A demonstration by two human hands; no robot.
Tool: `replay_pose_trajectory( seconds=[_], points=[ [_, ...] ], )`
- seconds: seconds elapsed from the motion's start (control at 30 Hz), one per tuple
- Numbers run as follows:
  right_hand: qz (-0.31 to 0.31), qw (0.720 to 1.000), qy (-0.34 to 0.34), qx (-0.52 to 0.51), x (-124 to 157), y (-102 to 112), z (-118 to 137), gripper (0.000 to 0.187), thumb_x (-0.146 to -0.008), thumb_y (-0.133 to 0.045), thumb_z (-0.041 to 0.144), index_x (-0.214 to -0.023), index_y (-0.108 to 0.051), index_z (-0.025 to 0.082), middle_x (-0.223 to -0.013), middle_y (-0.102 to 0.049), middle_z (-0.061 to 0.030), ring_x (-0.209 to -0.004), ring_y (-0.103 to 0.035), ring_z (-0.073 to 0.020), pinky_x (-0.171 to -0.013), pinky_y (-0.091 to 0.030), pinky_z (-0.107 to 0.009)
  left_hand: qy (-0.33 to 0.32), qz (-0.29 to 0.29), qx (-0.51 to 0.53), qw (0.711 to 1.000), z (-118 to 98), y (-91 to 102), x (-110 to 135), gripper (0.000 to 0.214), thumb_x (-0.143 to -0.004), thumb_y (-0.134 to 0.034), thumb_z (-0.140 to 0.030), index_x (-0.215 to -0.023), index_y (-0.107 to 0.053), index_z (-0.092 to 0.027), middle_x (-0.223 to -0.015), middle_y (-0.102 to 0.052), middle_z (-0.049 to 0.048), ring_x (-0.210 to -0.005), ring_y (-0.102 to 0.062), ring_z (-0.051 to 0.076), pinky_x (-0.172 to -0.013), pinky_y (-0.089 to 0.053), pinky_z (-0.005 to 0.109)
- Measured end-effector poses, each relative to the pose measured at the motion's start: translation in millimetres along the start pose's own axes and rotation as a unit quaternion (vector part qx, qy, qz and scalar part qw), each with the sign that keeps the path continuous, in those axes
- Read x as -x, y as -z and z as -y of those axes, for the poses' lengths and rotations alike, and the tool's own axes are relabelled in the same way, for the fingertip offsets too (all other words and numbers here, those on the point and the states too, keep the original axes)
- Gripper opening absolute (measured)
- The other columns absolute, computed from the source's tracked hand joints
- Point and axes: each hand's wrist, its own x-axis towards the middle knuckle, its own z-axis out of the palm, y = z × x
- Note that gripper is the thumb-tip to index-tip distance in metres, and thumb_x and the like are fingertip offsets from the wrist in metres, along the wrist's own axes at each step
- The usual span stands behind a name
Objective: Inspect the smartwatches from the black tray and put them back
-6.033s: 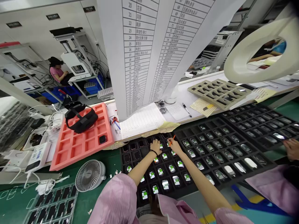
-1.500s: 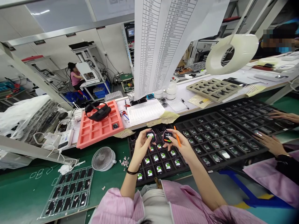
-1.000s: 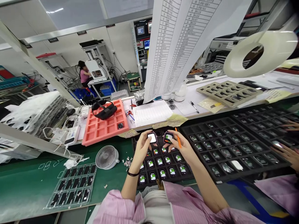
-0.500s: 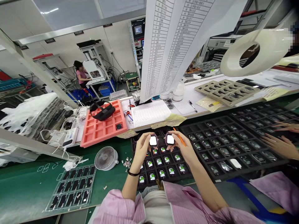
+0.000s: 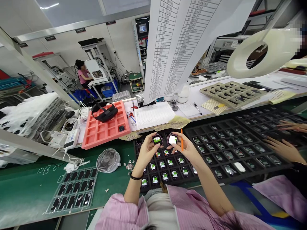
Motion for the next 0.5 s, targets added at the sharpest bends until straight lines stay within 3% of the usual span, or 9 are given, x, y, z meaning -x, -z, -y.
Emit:
replay_pose_trajectory(
  seconds=[0.3,0.5],
  points=[
    [-0.057,0.998,-0.009,-0.02,3.4,-8.0,5.6,0.038,-0.081,-0.065,0.045,-0.112,-0.058,0.023,-0.1,-0.062,-0.0058,-0.061,-0.068,-0.0166,-0.051,-0.057,-0.032,0.006,-0.023,-0.022,0.999,-5.6,-0.9,-3.2,0.038,-0.085,-0.058,-0.048,-0.108,-0.06,-0.017,-0.096,-0.065,0.0069,-0.06,-0.061,0.01,-0.046,-0.043,0.019],
    [-0.072,0.997,-0.003,-0.036,3.3,-10.5,4.2,0.032,-0.083,-0.062,0.047,-0.104,-0.061,0.022,-0.082,-0.063,-0.001,-0.054,-0.064,-0.0143,-0.046,-0.054,-0.029,-0.016,-0.012,-0.024,1.0,-1.5,1.1,-0.7,0.041,-0.086,-0.056,-0.047,-0.115,-0.058,-0.018,-0.106,-0.064,0.0089,-0.06,-0.056,0.008,-0.047,-0.045,0.018]
  ],
)
